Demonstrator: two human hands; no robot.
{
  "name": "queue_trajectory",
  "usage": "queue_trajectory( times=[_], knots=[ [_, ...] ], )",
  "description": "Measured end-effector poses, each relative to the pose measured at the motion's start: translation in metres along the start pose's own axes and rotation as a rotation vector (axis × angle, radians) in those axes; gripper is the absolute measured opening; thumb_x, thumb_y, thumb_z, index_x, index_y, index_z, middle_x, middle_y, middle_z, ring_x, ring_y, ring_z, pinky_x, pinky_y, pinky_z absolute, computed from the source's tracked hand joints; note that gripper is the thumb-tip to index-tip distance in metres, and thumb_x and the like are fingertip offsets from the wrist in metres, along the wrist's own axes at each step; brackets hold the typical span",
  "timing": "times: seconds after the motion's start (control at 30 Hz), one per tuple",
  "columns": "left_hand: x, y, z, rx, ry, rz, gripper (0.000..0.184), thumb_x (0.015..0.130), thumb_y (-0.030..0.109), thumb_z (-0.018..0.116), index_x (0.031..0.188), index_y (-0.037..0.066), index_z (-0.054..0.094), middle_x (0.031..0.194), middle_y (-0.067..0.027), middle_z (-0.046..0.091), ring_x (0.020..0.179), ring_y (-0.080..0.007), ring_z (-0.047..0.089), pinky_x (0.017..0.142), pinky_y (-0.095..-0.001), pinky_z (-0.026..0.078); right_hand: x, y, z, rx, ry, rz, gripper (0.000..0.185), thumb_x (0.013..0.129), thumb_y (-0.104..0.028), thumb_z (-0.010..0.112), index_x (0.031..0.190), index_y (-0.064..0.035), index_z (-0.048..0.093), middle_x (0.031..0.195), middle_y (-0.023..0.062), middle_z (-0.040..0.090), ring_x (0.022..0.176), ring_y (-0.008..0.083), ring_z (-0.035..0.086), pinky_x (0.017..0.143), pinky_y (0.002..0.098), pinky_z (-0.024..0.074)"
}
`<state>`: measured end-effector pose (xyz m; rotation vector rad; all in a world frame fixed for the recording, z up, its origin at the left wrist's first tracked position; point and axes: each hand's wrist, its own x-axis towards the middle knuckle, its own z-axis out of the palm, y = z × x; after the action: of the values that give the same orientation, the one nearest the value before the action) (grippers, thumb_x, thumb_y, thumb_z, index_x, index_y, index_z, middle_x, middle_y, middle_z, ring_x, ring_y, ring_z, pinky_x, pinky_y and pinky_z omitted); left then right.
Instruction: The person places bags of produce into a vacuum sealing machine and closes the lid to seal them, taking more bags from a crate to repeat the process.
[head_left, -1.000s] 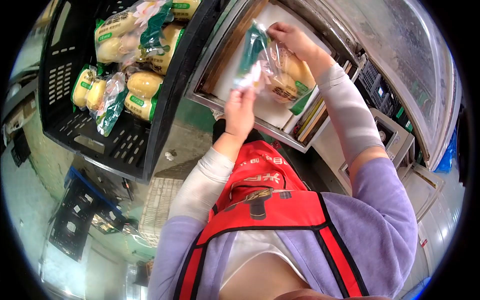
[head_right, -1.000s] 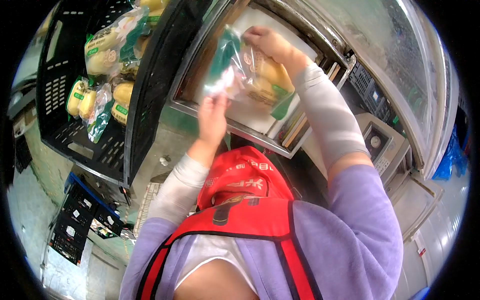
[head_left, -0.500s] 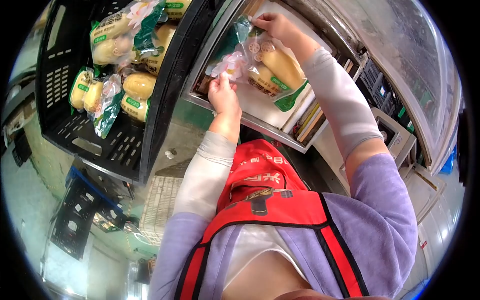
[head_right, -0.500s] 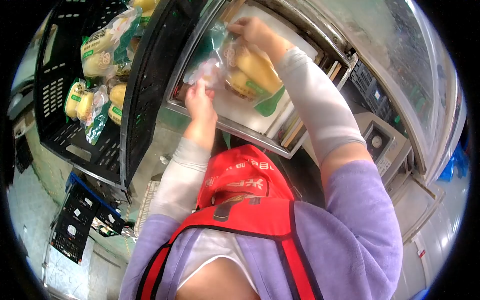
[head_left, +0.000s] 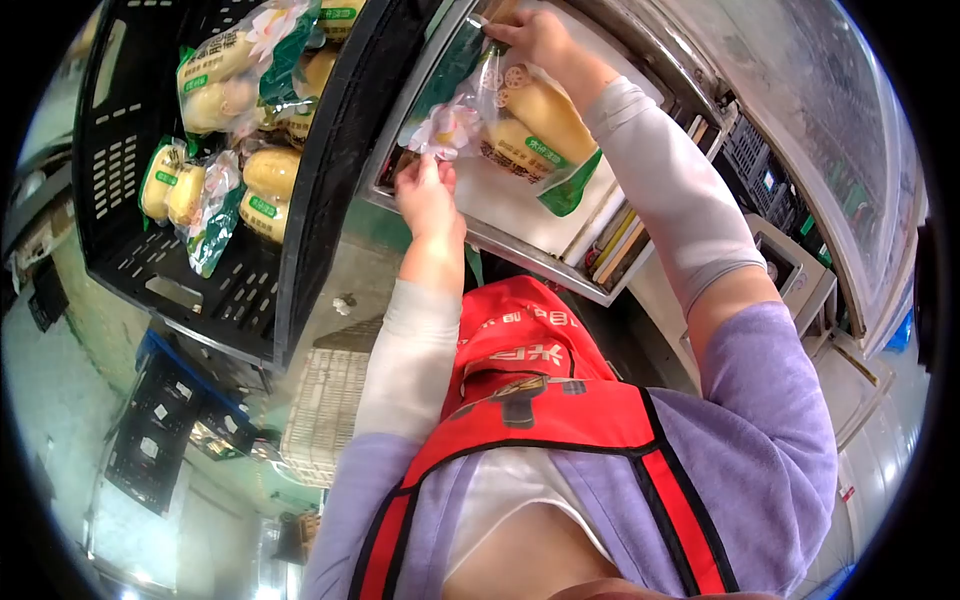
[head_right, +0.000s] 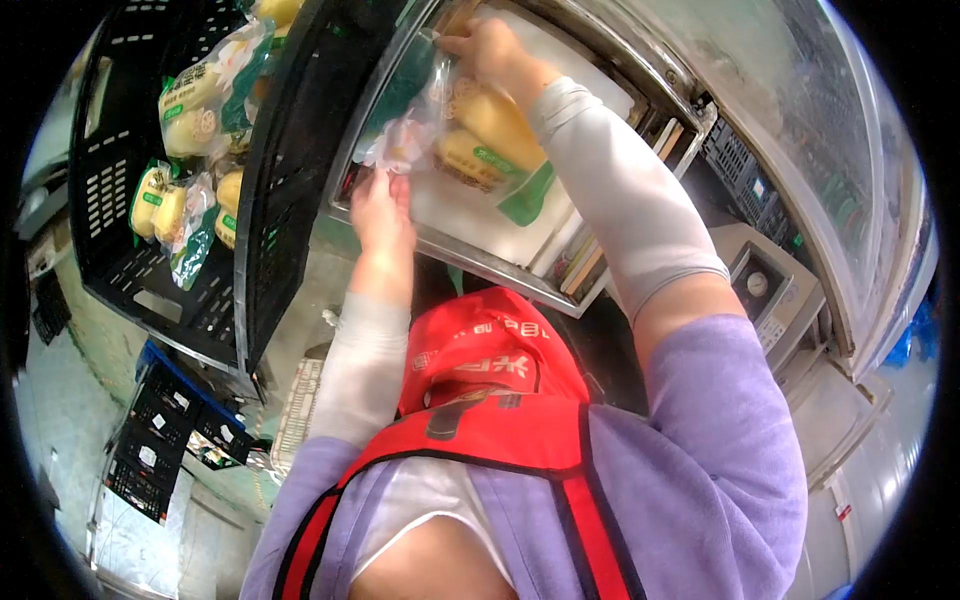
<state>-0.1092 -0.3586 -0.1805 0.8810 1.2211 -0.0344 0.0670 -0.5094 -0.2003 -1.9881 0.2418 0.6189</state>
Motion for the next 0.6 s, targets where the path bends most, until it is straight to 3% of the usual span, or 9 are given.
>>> queue_trajectory(
  times=[0.1, 0.17, 0.2, 0.23, 0.3, 0.33, 0.47, 0.53, 0.6],
  knots=[
    [-0.023, 0.005, -0.008, 0.146, -0.002, 0.174, 0.015, 0.085, 0.016, 0.057, 0.091, 0.004, 0.05, 0.093, -0.0055, 0.052, 0.078, -0.012, 0.05, 0.07, -0.0256, 0.043, 0.004, 0.002, -0.001, -0.004, -0.02, 0.024, 0.031, 0.077, -0.025, 0.068, 0.094, -0.0004, 0.064, 0.074, 0.0075, 0.062, 0.062, 0.0154, 0.057, 0.061, 0.0293, 0.0463],
    [-0.027, 0.006, -0.009, 0.724, -0.258, 0.877, 0.029, 0.083, 0.017, 0.06, 0.105, 0.001, 0.05, 0.106, -0.0102, 0.05, 0.095, -0.0204, 0.049, 0.084, -0.0352, 0.041, 0.007, 0.005, 0.0, -0.107, -0.041, 0.041, 0.033, 0.077, -0.027, 0.068, 0.095, -0.0004, 0.063, 0.073, 0.0075, 0.063, 0.062, 0.0154, 0.057, 0.061, 0.0294, 0.0464],
    [-0.021, 0.012, -0.001, 0.962, -0.394, 1.166, 0.046, 0.079, 0.017, 0.062, 0.117, -0.001, 0.044, 0.117, -0.0172, 0.047, 0.107, -0.033, 0.046, 0.092, -0.0425, 0.037, 0.007, 0.007, 0.001, -0.131, -0.008, -0.008, 0.035, 0.076, -0.028, 0.069, 0.096, -0.0008, 0.063, 0.071, 0.0084, 0.062, 0.06, 0.0171, 0.057, 0.06, 0.0299, 0.0468],
    [-0.017, 0.014, 0.006, 0.961, -0.393, 1.17, 0.046, 0.079, 0.017, 0.062, 0.117, -0.001, 0.044, 0.117, -0.0172, 0.047, 0.107, -0.033, 0.046, 0.092, -0.0425, 0.037, 0.007, 0.005, 0.002, -0.154, 0.028, -0.059, 0.036, 0.076, -0.03, 0.069, 0.097, -0.0011, 0.062, 0.069, 0.0094, 0.061, 0.059, 0.0188, 0.057, 0.06, 0.0305, 0.0472],
    [-0.011, 0.014, 0.018, 1.309, -0.474, 1.273, 0.06, 0.077, 0.021, 0.063, 0.127, -0.001, 0.037, 0.13, -0.0228, 0.038, 0.119, -0.0424, 0.035, 0.098, -0.0468, 0.03, 0.004, -0.004, -0.002, -0.209, 0.031, -0.025, 0.035, 0.075, -0.029, 0.068, 0.097, -0.0022, 0.062, 0.073, 0.0096, 0.061, 0.063, 0.0202, 0.058, 0.063, 0.0311, 0.0472],
    [-0.004, 0.011, 0.018, 1.372, -0.502, 1.233, 0.068, 0.075, 0.03, 0.065, 0.129, 0.001, 0.036, 0.135, -0.022, 0.032, 0.124, -0.0412, 0.03, 0.101, -0.0498, 0.025, -0.001, -0.014, -0.005, -0.265, 0.035, 0.01, 0.034, 0.074, -0.028, 0.068, 0.097, -0.0033, 0.062, 0.077, 0.0099, 0.061, 0.067, 0.0216, 0.058, 0.065, 0.0318, 0.0472],
    [-0.001, 0.007, 0.017, 1.406, -0.473, 1.251, 0.067, 0.075, 0.032, 0.064, 0.128, 0.0, 0.036, 0.133, -0.0209, 0.034, 0.123, -0.0409, 0.031, 0.101, -0.0506, 0.026, -0.024, -0.033, -0.002, -0.422, 0.038, 0.115, 0.031, 0.072, -0.026, 0.067, 0.096, -0.0067, 0.062, 0.088, 0.0106, 0.061, 0.08, 0.0257, 0.06, 0.073, 0.0338, 0.0472],
    [-0.002, 0.008, 0.018, 1.431, -0.479, 1.221, 0.068, 0.076, 0.035, 0.063, 0.128, 0.0, 0.036, 0.133, -0.0208, 0.034, 0.122, -0.0413, 0.032, 0.101, -0.051, 0.027, -0.04, -0.022, 0.012, -0.62, 0.389, -0.549, 0.025, 0.078, -0.023, 0.063, 0.099, -0.0086, 0.063, 0.098, 0.0069, 0.063, 0.089, 0.0239, 0.06, 0.074, 0.0364, 0.0468],
    [0.0, 0.005, 0.022, 1.379, -0.478, 1.215, 0.068, 0.075, 0.035, 0.063, 0.128, 0.0, 0.037, 0.132, -0.0212, 0.035, 0.121, -0.0415, 0.033, 0.1, -0.0509, 0.027, -0.075, -0.022, 0.032, -0.709, 0.3, -0.608, 0.027, 0.077, -0.024, 0.061, 0.101, -0.0097, 0.062, 0.104, 0.0077, 0.06, 0.096, 0.0258, 0.056, 0.081, 0.0376, 0.044]
  ],
)
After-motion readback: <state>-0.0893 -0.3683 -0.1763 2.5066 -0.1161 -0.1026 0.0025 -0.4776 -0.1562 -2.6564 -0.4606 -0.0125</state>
